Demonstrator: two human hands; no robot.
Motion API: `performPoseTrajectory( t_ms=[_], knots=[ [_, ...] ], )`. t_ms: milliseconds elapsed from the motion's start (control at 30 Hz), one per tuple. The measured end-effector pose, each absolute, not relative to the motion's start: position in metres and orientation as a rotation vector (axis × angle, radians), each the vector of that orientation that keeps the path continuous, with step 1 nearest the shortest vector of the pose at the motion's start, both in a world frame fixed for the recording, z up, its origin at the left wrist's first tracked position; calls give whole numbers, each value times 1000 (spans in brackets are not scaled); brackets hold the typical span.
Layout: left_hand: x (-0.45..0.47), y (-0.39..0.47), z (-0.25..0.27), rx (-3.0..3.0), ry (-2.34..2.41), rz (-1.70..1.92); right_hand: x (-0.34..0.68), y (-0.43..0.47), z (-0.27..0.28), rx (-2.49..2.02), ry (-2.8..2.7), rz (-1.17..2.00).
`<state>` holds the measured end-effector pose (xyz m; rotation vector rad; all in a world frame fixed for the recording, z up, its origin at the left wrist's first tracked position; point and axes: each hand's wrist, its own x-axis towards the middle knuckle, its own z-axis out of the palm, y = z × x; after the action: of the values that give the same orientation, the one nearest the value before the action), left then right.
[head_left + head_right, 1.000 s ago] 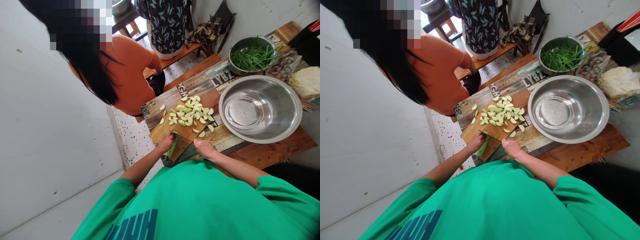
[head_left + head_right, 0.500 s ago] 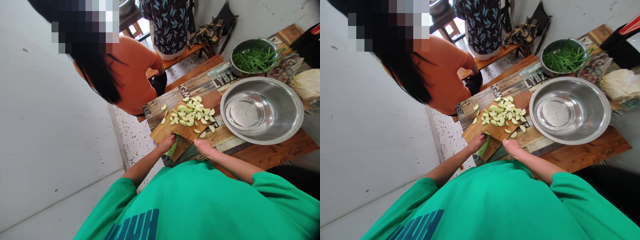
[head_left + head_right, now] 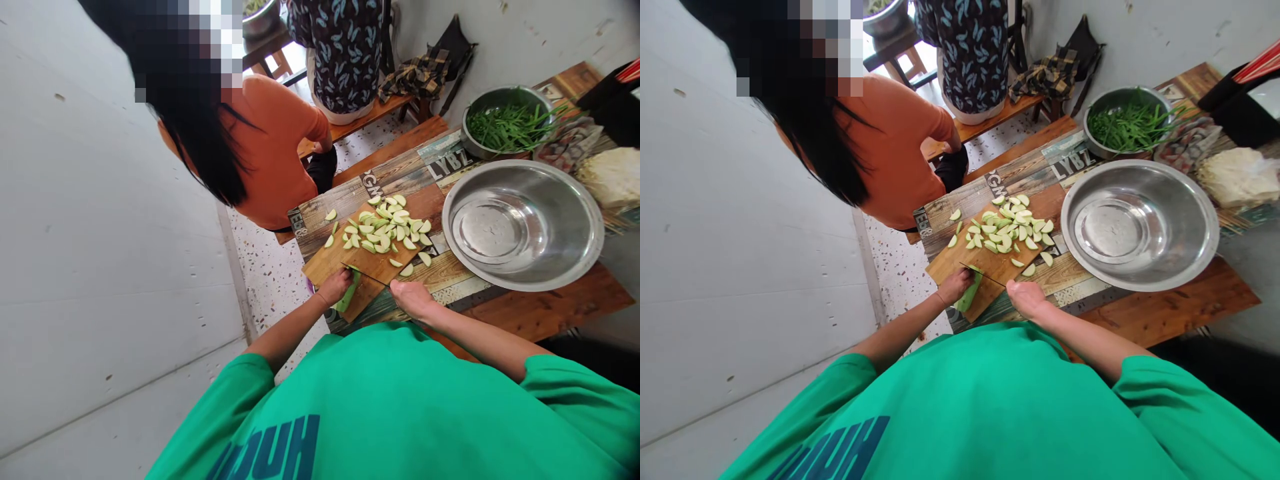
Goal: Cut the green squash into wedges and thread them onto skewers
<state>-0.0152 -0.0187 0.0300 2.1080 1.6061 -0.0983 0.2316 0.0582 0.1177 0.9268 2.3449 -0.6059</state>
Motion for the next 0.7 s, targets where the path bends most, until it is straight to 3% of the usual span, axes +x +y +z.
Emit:
performPoseTrajectory(
  t_ms=[267, 700],
  knots=[
    [-14, -17, 38, 2130, 1558, -169, 227, 67, 92, 923, 2326, -628],
    [-17, -28, 28, 2153, 1553, -105, 230, 56, 113, 925, 2356, -595]
  ],
)
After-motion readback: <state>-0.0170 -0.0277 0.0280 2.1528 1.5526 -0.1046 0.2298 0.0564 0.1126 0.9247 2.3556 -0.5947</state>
